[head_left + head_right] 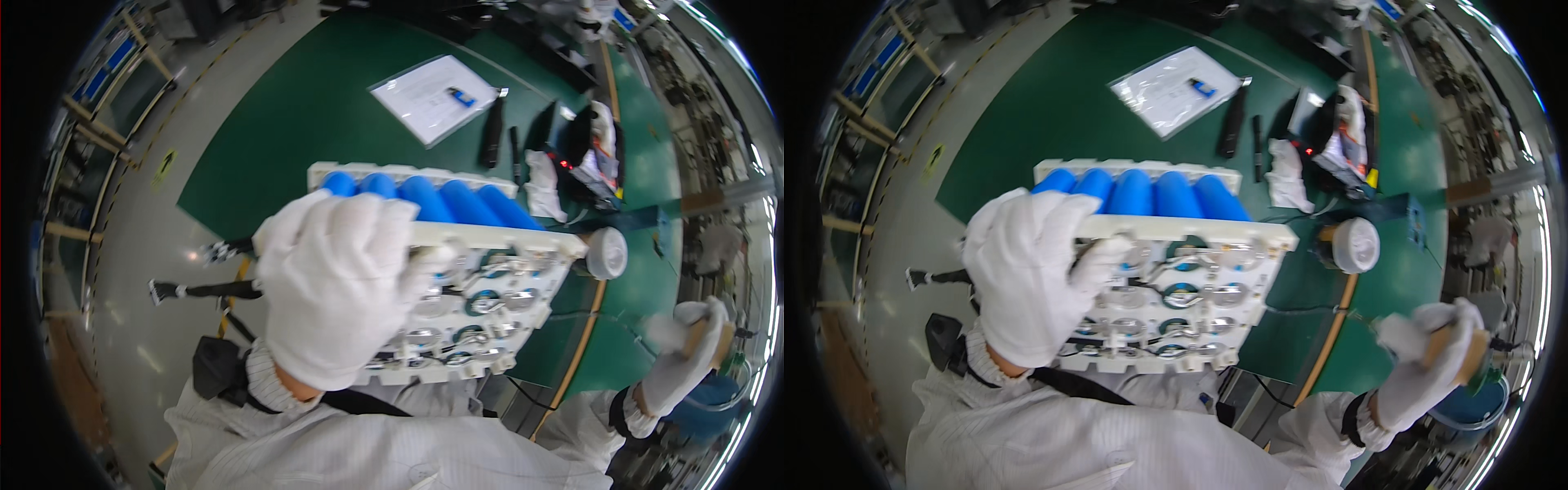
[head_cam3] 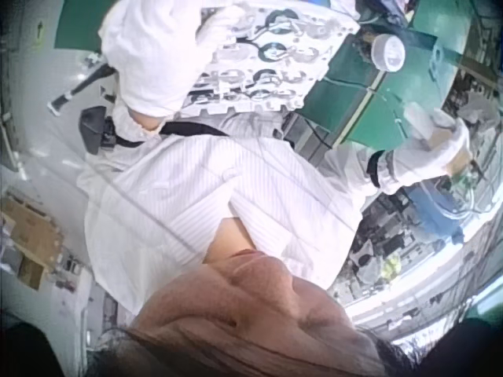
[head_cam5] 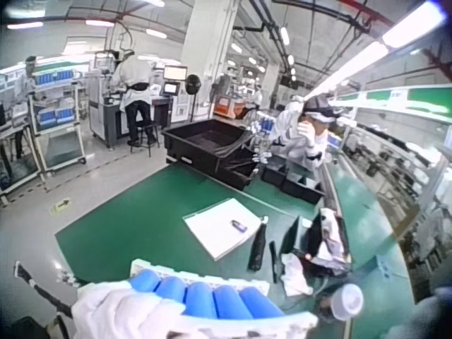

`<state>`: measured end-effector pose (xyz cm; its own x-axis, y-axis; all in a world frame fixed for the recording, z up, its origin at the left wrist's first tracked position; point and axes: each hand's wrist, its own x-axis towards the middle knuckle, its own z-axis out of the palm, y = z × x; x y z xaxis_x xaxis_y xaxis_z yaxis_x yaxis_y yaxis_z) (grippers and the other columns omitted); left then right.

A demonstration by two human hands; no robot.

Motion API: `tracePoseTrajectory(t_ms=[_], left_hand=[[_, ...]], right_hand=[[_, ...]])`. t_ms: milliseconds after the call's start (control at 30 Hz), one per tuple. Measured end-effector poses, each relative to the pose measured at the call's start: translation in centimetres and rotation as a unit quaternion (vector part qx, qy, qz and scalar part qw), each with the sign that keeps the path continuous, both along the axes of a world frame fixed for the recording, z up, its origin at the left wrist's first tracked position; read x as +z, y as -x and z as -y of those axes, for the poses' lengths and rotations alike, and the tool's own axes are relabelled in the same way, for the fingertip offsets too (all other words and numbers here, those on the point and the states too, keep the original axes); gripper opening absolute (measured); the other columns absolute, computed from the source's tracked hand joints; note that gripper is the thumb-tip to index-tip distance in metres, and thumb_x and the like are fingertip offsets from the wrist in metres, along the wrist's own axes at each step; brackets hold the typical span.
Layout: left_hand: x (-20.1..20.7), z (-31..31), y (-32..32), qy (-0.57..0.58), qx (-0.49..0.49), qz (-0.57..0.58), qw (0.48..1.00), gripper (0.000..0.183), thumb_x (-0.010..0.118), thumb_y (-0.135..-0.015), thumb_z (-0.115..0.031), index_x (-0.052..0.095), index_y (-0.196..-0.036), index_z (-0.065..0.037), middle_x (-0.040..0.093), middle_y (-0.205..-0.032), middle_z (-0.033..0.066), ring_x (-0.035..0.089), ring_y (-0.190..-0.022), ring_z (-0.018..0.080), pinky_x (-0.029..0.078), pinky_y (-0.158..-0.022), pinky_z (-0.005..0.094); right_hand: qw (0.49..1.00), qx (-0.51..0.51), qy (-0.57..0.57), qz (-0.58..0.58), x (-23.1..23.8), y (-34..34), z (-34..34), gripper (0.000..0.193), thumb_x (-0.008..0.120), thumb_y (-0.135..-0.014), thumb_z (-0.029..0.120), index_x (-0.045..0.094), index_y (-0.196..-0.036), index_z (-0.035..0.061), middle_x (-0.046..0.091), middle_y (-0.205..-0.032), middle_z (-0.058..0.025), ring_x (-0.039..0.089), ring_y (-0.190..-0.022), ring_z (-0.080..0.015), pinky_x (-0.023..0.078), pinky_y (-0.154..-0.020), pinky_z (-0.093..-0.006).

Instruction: Assembling and testing battery pack modules at a factory workstation, using an electric screwdriver and applying adhesive.

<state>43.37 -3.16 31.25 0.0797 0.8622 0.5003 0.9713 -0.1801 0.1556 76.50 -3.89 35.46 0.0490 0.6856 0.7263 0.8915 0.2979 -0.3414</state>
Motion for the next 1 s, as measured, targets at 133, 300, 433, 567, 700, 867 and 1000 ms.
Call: tracePoseTrajectory(t_ms=[133, 300, 433, 567, 700, 867, 1000], left_hand=[[-1.0, -0.8, 0.5, -0.063, -0.019, 0.004, 0.998, 0.034, 0.068, -0.075, -0.038, 0.061, -0.091, -0.009, 0.055, -0.082, 0.0047, 0.056, -0.08, 0.0263, 0.042, -0.079, 0.0412], [-0.2, -1.4, 0.9, -0.022, -0.047, 0.025, 0.998, 0.039, 0.067, -0.077, -0.038, 0.06, -0.093, -0.004, 0.057, -0.085, 0.009, 0.055, -0.08, 0.0301, 0.04, -0.08, 0.0439], [0.2, -1.6, 1.2, -0.012, -0.029, 0.009, 0.999, 0.049, 0.058, -0.08, -0.053, 0.059, -0.093, -0.005, 0.055, -0.084, 0.0093, 0.055, -0.08, 0.0307, 0.04, -0.079, 0.0446], [0.1, -3.2, 1.1, 0.022, -0.019, 0.024, 0.999, 0.05, 0.059, -0.08, -0.054, 0.063, -0.091, -0.006, 0.056, -0.086, 0.0108, 0.055, -0.082, 0.0316, 0.04, -0.077, 0.0438], [0.1, -5.6, 1.6, 0.044, -0.02, 0.013, 0.999, 0.051, 0.061, -0.079, -0.054, 0.065, -0.09, -0.005, 0.058, -0.081, 0.0121, 0.057, -0.077, 0.0317, 0.042, -0.074, 0.0437], [-1.4, -9.3, 2.5, 0.14, -0.022, 0.034, 0.989, 0.052, 0.057, -0.081, -0.056, 0.069, -0.086, -0.006, 0.061, -0.079, 0.0152, 0.06, -0.077, 0.0347, 0.045, -0.072, 0.0446], [-2.9, -10.8, 4.0, 0.172, 0.001, 0.023, 0.985, 0.054, 0.056, -0.081, -0.059, 0.07, -0.086, -0.007, 0.063, -0.079, 0.0166, 0.061, -0.077, 0.0336, 0.046, -0.073, 0.0443]], right_hand=[[0.98, -0.171, -0.074, 0.062, 1.8, -5.0, -1.8, 0.048, 0.05, -0.08, -0.012, 0.049, -0.125, 0.0023, 0.055, -0.103, -0.0087, 0.059, -0.092, -0.0188, 0.052, -0.084, -0.03], [0.966, -0.113, -0.064, -0.225, 1.4, -4.6, -7.1, 0.027, 0.053, -0.093, 0.031, 0.06, -0.094, 0.0048, 0.058, -0.08, -0.0009, 0.057, -0.068, -0.0099, 0.039, -0.052, -0.0201], [0.951, -0.051, 0.007, -0.305, 0.1, -4.8, -11.4, 0.024, 0.058, -0.092, 0.029, 0.062, -0.091, 0.0048, 0.057, -0.078, 0.0018, 0.053, -0.063, -0.0075, 0.038, -0.051, -0.0202], [0.959, -0.077, 0.096, -0.254, -1.8, -6.2, -14.4, 0.027, 0.059, -0.091, 0.029, 0.064, -0.094, 0.0027, 0.061, -0.081, -0.0008, 0.055, -0.065, -0.0086, 0.042, -0.059, -0.0236], [0.97, -0.072, 0.0, -0.233, -4.2, -8.4, -13.9, 0.032, 0.064, -0.088, 0.03, 0.065, -0.1, 0.0006, 0.066, -0.086, -0.0055, 0.059, -0.072, -0.0114, 0.046, -0.07, -0.0254], [0.912, -0.159, 0.183, -0.33, -5.1, -6.8, -12.6, 0.042, 0.066, -0.086, 0.037, 0.062, -0.101, -0.0025, 0.064, -0.095, -0.0093, 0.059, -0.083, -0.0166, 0.046, -0.079, -0.0293], [0.94, -0.146, 0.157, -0.267, -5.3, -5.9, -12.9, 0.045, 0.062, -0.09, 0.034, 0.057, -0.112, -0.0042, 0.061, -0.107, -0.0136, 0.058, -0.094, -0.0197, 0.043, -0.086, -0.0301]])
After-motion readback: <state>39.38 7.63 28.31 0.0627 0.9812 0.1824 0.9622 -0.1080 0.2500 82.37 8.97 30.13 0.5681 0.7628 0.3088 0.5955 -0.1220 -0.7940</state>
